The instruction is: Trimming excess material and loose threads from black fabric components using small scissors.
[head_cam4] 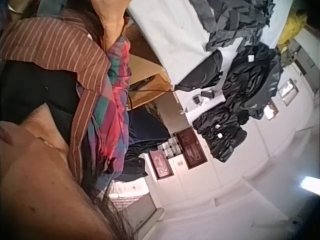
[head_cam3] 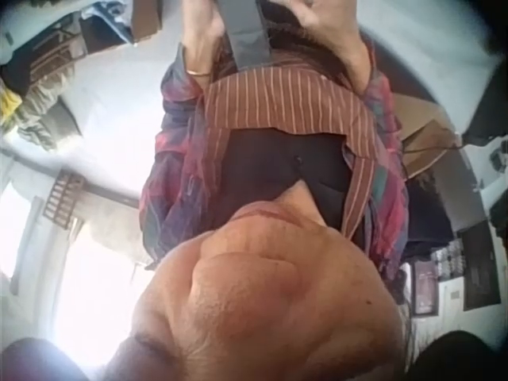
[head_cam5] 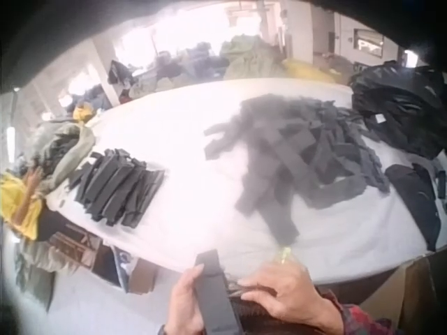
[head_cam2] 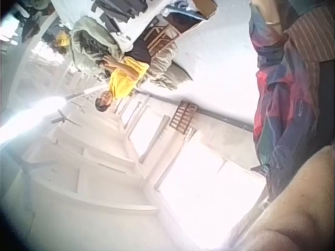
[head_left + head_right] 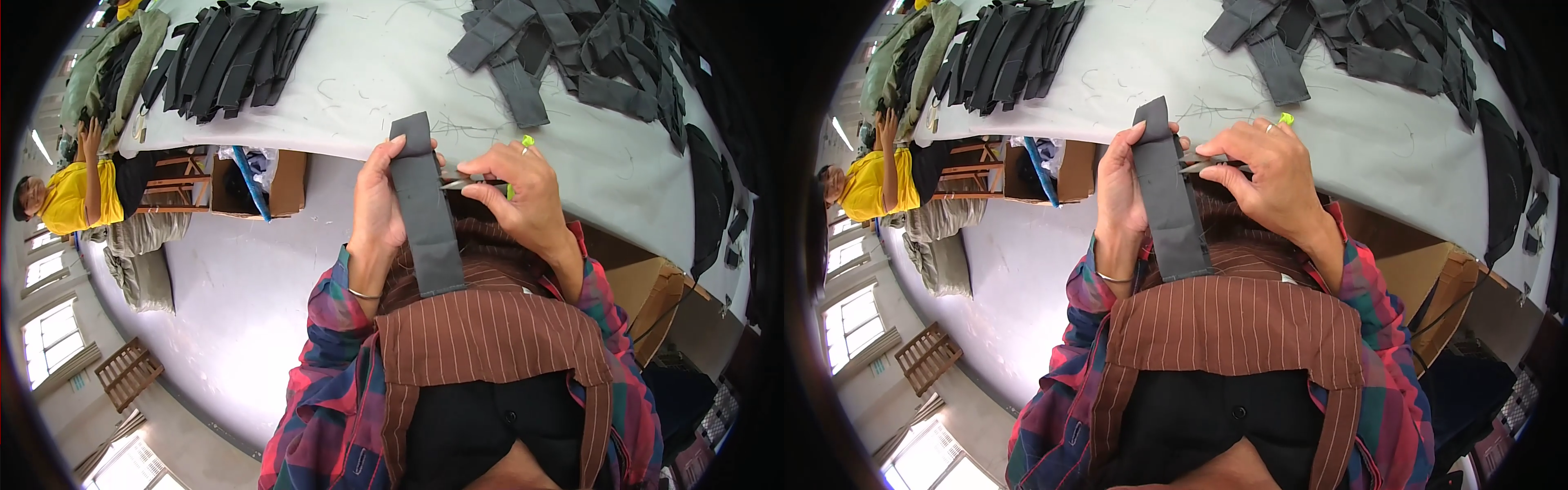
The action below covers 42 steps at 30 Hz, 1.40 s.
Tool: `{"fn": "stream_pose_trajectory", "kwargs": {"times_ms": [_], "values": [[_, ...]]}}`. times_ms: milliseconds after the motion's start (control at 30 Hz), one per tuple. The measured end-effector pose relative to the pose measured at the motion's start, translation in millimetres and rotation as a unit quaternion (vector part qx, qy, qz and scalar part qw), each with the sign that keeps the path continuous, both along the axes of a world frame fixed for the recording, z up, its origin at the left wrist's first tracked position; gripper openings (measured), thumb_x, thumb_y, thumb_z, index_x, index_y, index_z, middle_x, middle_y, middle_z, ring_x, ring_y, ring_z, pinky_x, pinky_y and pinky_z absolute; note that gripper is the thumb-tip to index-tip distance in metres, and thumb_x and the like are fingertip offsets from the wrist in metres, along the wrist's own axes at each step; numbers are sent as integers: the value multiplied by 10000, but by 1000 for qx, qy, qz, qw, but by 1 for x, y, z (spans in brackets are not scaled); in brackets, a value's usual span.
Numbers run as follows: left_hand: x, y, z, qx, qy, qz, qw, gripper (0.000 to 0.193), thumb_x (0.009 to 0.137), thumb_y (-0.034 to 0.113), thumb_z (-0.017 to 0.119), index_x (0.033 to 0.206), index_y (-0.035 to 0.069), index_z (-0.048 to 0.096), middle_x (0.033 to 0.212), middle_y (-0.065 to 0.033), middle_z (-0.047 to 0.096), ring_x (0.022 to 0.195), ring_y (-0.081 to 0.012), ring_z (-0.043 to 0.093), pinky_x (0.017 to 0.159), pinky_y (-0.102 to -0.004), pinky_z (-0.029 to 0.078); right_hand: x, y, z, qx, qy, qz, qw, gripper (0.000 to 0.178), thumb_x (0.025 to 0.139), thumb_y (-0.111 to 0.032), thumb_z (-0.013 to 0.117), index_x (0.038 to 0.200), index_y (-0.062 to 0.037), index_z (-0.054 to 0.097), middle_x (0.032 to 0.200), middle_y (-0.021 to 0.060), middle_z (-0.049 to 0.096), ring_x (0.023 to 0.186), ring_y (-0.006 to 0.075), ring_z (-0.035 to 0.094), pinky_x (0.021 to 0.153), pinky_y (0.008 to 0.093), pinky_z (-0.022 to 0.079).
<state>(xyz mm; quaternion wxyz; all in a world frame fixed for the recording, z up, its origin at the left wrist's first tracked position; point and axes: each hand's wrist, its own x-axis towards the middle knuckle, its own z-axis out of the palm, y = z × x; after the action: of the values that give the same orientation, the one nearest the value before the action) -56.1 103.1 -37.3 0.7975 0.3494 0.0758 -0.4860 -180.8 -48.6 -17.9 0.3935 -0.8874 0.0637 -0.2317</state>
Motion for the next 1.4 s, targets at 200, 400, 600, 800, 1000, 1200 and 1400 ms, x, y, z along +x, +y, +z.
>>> {"fn": "stream_pose_trajectory", "kwargs": {"times_ms": [200,400,600,800,1000,1200,1400], "values": [[-4,-3,-3,-23,17,16,999,359,930,261,496,1068,-61,578,950,-212,632,846,-285,643,767,-377,554,0,6,-7,-11,-12,-1,1000,184,721,-184,760,876,-124,681,774,-6,643,658,210,518,638,330,368],[-4,-1,1,-18,-21,-4,1000,285,928,194,505,1068,-46,570,983,-181,638,872,-262,634,760,-364,550,3,8,-4,13,-17,-37,999,161,736,-183,740,855,-107,664,762,13,635,674,230,558,627,336,383],[-6,-4,6,-17,-72,33,997,143,918,123,517,1017,24,547,974,-128,628,861,-213,625,769,-330,530,10,21,0,-10,-33,15,999,194,730,-211,744,878,-127,653,772,5,617,696,227,565,630,346,387],[-6,-3,10,-9,-74,38,997,54,906,96,518,949,67,533,905,-65,598,807,-161,602,759,-321,517,12,28,1,-32,-3,29,999,226,703,-161,764,906,-106,680,781,42,639,693,235,560,656,336,409],[-5,-3,6,-6,-54,43,998,56,903,92,523,952,69,535,910,-71,604,810,-175,609,749,-330,524,13,27,-1,-10,2,31,999,219,697,-139,762,897,-97,684,780,44,650,687,232,560,657,331,409],[-5,-5,6,8,-53,35,998,59,901,86,522,957,77,539,914,-71,614,819,-182,616,757,-337,528,14,26,-3,26,-24,18,999,189,707,-212,760,844,-127,662,752,-10,636,627,209,528,613,331,376],[-4,-9,3,7,-31,57,998,89,890,96,549,819,109,497,838,-27,590,748,-143,600,702,-305,513,21,23,-2,-47,1,27,999,178,706,-179,756,852,-123,670,740,-2,647,627,209,540,608,331,383]]}}
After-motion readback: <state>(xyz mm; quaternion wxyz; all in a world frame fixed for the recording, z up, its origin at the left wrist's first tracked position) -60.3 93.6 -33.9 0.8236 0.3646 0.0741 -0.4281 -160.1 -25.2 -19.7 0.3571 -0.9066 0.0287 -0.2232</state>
